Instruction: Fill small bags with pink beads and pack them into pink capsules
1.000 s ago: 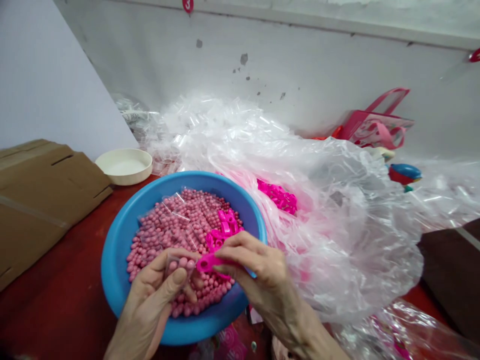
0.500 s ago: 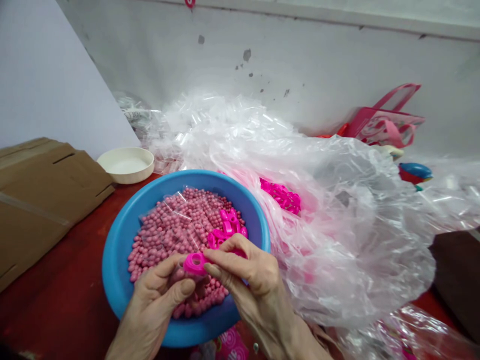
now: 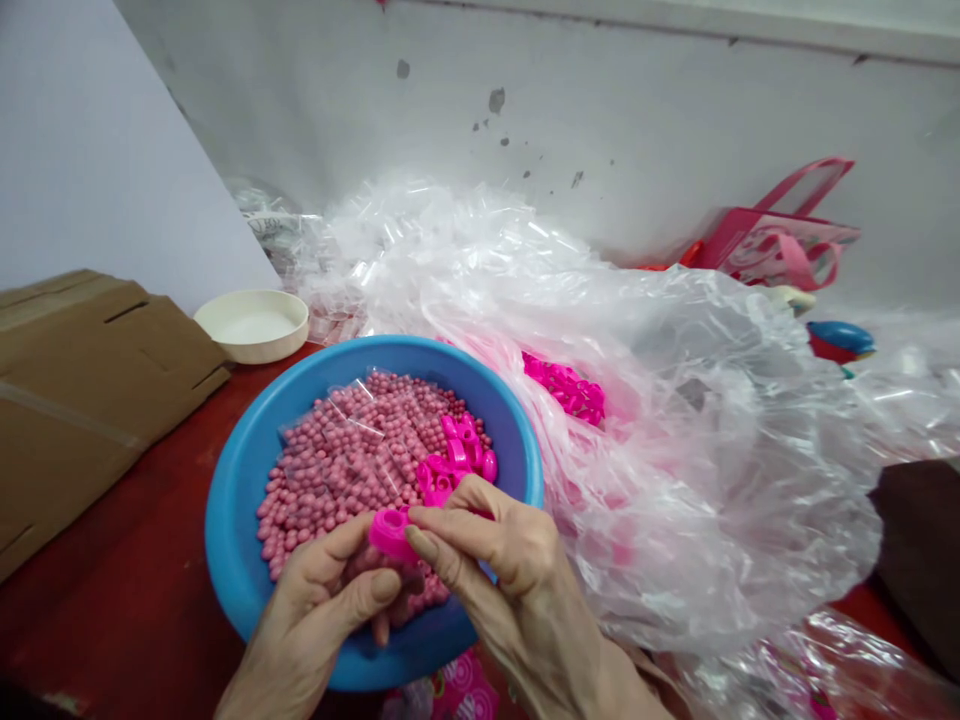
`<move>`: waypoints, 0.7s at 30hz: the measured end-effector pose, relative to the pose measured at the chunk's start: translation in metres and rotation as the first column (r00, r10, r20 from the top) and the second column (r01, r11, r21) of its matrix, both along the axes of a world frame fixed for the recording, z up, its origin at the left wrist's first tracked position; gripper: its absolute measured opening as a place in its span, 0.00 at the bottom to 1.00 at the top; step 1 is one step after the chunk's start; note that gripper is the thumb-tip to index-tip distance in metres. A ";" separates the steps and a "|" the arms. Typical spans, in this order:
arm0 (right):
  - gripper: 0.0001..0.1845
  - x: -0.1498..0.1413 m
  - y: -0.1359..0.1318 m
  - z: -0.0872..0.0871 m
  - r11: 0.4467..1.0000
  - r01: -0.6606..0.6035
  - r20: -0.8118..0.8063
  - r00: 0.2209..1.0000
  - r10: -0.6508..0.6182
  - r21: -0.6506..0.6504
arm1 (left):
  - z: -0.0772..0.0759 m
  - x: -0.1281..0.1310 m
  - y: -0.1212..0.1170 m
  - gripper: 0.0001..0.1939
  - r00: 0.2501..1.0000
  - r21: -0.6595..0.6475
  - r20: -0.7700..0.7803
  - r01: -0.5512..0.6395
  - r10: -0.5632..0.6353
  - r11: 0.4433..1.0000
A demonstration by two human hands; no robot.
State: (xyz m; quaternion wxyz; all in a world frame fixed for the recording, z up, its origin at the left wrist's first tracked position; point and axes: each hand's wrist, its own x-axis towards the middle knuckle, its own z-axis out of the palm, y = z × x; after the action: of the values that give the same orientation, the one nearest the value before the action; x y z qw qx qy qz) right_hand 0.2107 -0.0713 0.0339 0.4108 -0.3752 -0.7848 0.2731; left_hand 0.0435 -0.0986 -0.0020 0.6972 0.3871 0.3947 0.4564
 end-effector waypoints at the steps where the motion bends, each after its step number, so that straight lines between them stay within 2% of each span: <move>1: 0.11 -0.001 -0.001 0.002 1.000 -0.005 0.037 0.999 0.004 0.015 | 0.001 0.000 0.000 0.09 1.000 0.002 0.001 -0.004 0.004 1.000; 5: 0.10 0.001 -0.005 0.011 0.999 -0.031 0.236 0.972 0.024 0.026 | 0.003 0.000 -0.001 0.07 1.000 0.005 0.004 -0.028 0.028 1.000; 7: 0.09 0.003 -0.005 0.012 0.999 -0.024 0.267 0.964 0.016 0.029 | 0.003 0.001 -0.001 0.06 0.999 -0.008 0.020 -0.026 0.026 1.000; 13: 0.15 0.005 -0.004 0.003 0.995 0.010 0.110 0.994 -0.020 0.094 | 0.000 0.002 0.001 0.10 0.991 -0.051 0.126 -0.035 0.041 0.998; 18: 0.16 -0.005 -0.012 0.005 0.988 0.152 -0.052 0.987 -0.153 -0.019 | 0.001 0.002 0.001 0.12 0.979 -0.063 0.195 -0.041 0.052 0.997; 21: 0.17 -0.006 -0.013 0.006 0.990 0.143 -0.053 0.988 -0.144 -0.017 | 0.002 0.002 0.001 0.10 0.961 -0.075 0.256 -0.091 0.108 0.993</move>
State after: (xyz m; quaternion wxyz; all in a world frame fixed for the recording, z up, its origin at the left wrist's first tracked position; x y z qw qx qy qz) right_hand 0.2050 -0.0847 0.0395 0.4479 -0.4260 -0.7425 0.2581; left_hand 0.0453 -0.0974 0.0004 0.7308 0.2819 0.3329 0.5251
